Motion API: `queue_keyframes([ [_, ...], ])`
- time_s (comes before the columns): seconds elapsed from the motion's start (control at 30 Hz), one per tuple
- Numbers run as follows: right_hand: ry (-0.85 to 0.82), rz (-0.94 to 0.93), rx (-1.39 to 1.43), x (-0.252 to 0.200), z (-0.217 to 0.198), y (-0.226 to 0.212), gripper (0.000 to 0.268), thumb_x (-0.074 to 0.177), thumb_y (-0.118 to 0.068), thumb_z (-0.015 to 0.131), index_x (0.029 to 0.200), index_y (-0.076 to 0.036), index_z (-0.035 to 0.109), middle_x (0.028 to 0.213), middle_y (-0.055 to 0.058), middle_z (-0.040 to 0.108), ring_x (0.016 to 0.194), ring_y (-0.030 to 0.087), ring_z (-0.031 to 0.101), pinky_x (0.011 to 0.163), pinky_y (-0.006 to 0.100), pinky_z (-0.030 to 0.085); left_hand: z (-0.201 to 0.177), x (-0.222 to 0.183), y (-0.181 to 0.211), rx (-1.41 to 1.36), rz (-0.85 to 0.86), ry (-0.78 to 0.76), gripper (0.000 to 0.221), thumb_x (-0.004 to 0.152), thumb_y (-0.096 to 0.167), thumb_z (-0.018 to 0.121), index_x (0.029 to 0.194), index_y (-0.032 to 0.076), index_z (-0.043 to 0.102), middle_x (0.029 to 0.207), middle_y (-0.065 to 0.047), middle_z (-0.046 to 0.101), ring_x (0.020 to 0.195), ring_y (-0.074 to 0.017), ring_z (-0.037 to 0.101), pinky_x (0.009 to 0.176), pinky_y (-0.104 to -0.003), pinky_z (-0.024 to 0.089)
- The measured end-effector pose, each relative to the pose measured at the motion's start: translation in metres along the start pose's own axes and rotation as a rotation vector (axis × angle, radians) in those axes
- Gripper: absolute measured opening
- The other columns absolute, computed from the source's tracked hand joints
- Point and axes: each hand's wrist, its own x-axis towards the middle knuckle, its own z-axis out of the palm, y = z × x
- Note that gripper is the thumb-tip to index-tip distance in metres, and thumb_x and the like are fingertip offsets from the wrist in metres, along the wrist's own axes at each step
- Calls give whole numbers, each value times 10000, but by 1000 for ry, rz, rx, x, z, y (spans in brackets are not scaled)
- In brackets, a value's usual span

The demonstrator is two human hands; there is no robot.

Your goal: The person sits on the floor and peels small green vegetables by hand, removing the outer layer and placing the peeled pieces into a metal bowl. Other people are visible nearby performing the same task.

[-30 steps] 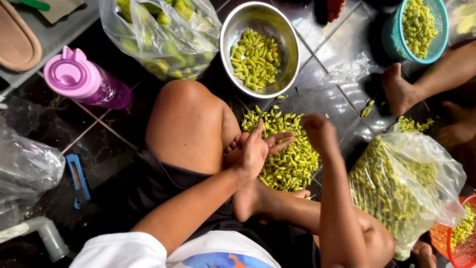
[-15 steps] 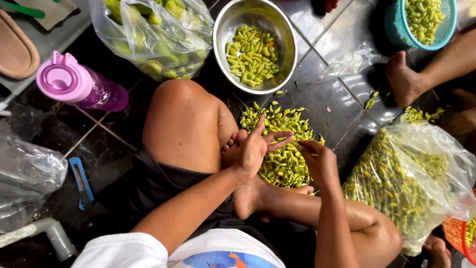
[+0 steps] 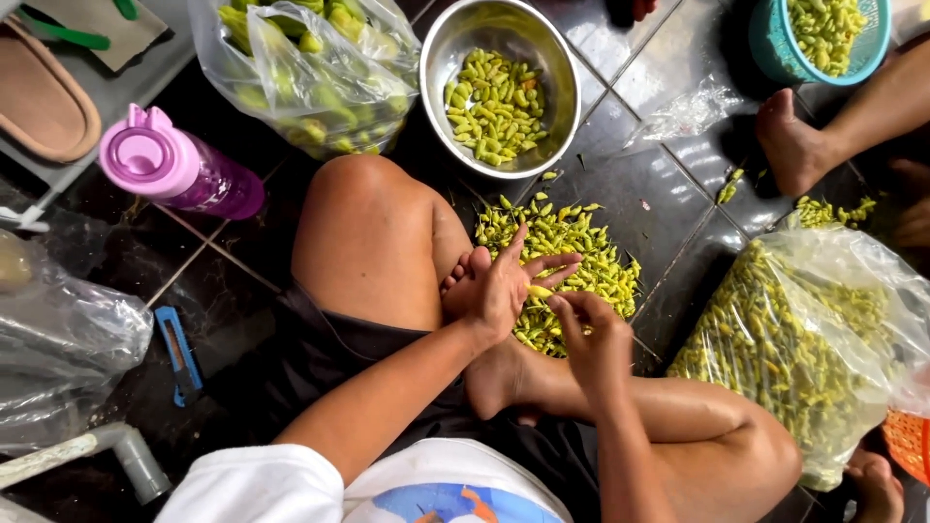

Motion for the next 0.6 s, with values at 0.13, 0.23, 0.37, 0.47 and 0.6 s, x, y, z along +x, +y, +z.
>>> queue_keyframes([
  [0.13, 111, -480, -228, -16, 34, -20, 36, 960, -82, 713, 948, -115, 714, 820, 55, 683, 759, 254, 696, 705, 358, 554, -17, 16, -12, -161, -45, 41, 774, 1069, 470, 361, 1625, 267, -138, 1445, -318, 502, 1384, -464, 455, 1036, -525, 491],
  [0.23, 144, -663, -302, -21, 35, -34, 42, 980, -78, 668, 971, -118, 659, 838, 53, 590, 772, 283, 630, 703, 350, 519, -37, 29, -28, -207, -69, 35, 717, 1085, 466, 348, 1626, 283, -86, 1445, -343, 493, 1389, -477, 442, 1000, -553, 507],
  [0.37, 127, -700, -358, -18, 34, -28, 40, 973, -82, 666, 970, -114, 643, 844, 55, 575, 780, 282, 607, 697, 362, 506, -19, 16, -10, -221, -99, 55, 685, 1104, 416, 315, 1629, 238, -86, 1434, -348, 500, 1381, -460, 462, 974, -475, 541],
  [0.47, 19, -689, -271, -18, 20, -29, 88, 918, -47, 702, 964, -87, 640, 822, 89, 573, 779, 339, 622, 693, 398, 521, 2, -5, 16, -332, -151, 46, 667, 1073, 483, 361, 1634, 267, 71, 1411, -325, 531, 1344, -434, 501, 954, -424, 564],
  [0.6, -286, -422, -150, -14, -17, -25, 161, 983, -77, 618, 1109, -135, 698, 883, 110, 667, 844, 384, 692, 750, 457, 558, -9, 3, 20, -498, -145, -28, 574, 1081, 489, 351, 1580, 206, 351, 1272, -322, 637, 1241, -422, 595, 1095, -456, 462],
])
